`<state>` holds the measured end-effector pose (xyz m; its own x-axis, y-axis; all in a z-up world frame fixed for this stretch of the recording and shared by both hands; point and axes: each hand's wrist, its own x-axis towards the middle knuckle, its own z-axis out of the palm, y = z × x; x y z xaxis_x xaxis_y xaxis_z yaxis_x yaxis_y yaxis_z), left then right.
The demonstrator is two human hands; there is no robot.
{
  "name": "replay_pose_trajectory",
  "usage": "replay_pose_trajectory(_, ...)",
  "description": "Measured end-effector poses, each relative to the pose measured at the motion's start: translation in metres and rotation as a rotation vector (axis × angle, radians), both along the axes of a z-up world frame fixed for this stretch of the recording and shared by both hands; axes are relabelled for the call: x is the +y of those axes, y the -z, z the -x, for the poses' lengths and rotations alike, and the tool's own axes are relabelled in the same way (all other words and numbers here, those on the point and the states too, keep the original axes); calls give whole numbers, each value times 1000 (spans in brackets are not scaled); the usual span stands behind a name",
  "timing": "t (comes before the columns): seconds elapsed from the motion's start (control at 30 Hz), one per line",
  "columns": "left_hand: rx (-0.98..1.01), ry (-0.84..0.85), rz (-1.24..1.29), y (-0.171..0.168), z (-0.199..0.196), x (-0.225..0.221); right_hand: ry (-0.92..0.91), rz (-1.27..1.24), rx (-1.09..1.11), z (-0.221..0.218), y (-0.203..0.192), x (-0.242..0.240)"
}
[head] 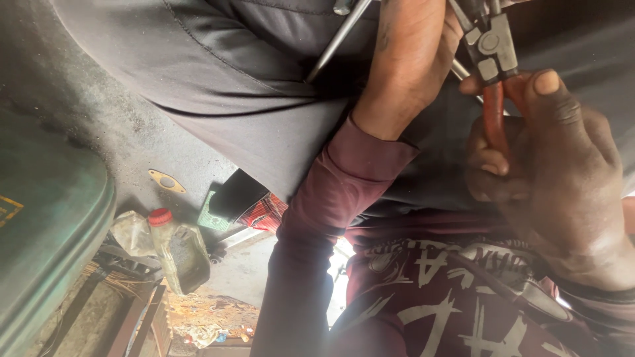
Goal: The person uses pliers to remove a small metal ring from a gear and then uses the pliers to install a ring onto a different metal shaft.
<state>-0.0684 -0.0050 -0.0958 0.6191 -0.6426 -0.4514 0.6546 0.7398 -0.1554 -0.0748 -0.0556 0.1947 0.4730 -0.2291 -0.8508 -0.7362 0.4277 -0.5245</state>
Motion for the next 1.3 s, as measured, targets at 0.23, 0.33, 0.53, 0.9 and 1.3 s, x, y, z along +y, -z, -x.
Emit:
replay_pose_trajectory(0.23,-271,48,-253,-13,-9,9,-57,17,6,-1,-1,-5)
replay_pose_trajectory(0.33,-386,69,-363,-15,-11,13,-54,34,15,-2,0,-5)
replay_pose_trajectory(0.53,-610,112,-582,-14,-11,20,-5,2,-13,6,6,-4)
replay_pose_trajectory(0.9,-1044,188,-983,-29,-22,24,-7,-27,-52,10,9,-9)
replay_pose_trajectory(1.3,-1277,217,-1182,-46,-35,22,44,-214,-6,7,11,-21)
